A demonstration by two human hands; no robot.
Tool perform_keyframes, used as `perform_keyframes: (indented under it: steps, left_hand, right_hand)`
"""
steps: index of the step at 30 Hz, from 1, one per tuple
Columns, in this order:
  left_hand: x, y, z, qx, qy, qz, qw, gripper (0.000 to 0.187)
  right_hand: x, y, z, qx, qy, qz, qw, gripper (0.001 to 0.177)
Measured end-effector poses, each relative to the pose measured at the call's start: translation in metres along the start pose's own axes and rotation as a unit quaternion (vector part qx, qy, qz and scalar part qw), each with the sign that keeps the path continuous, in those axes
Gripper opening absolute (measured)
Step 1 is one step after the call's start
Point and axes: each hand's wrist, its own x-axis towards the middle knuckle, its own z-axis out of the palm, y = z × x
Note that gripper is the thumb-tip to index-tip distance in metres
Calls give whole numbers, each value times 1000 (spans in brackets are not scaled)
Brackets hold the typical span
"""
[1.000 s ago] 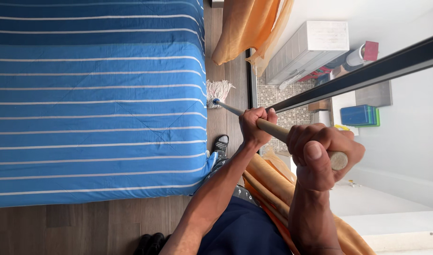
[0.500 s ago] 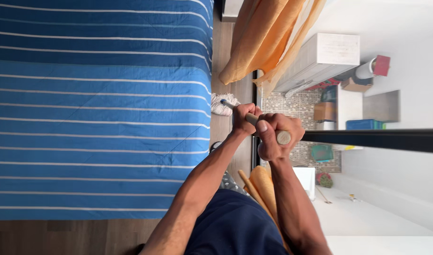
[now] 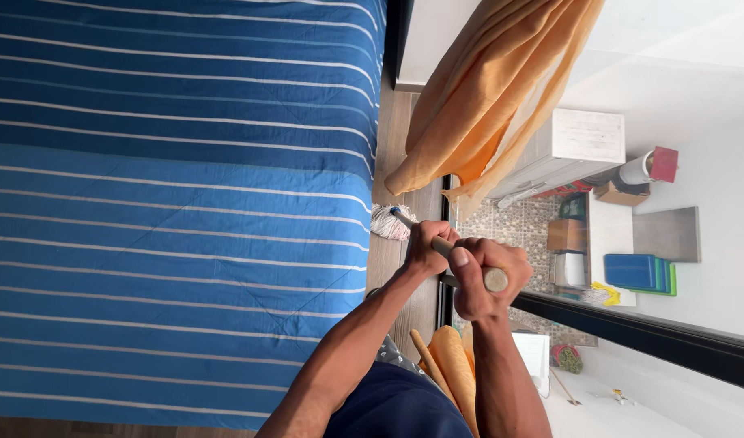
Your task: The person mops the floor in a bedroom, hallway, and kitchen using a mop by hand.
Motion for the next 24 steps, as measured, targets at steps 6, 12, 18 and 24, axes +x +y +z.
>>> perform_keyframes:
  steps: [6,12,18,24]
  left_hand:
    - [-31,50,-2,31,53,-46,997,45]
    - [-46,28,-20,-56,67,-26,996,50]
    - [-23,2,-21,44,89,-16,995,51]
    - [28,-31,-28,52,83,-13,995,50]
  right_hand:
    - [1,-41,-9,47,-1,54,997,48]
    - [-14,-34,9,-28,-42,29,998,43]
    - [-16,-23,19,24,-54,-22,998,38]
    - [-13,46,42,103,-79,-88,988,42]
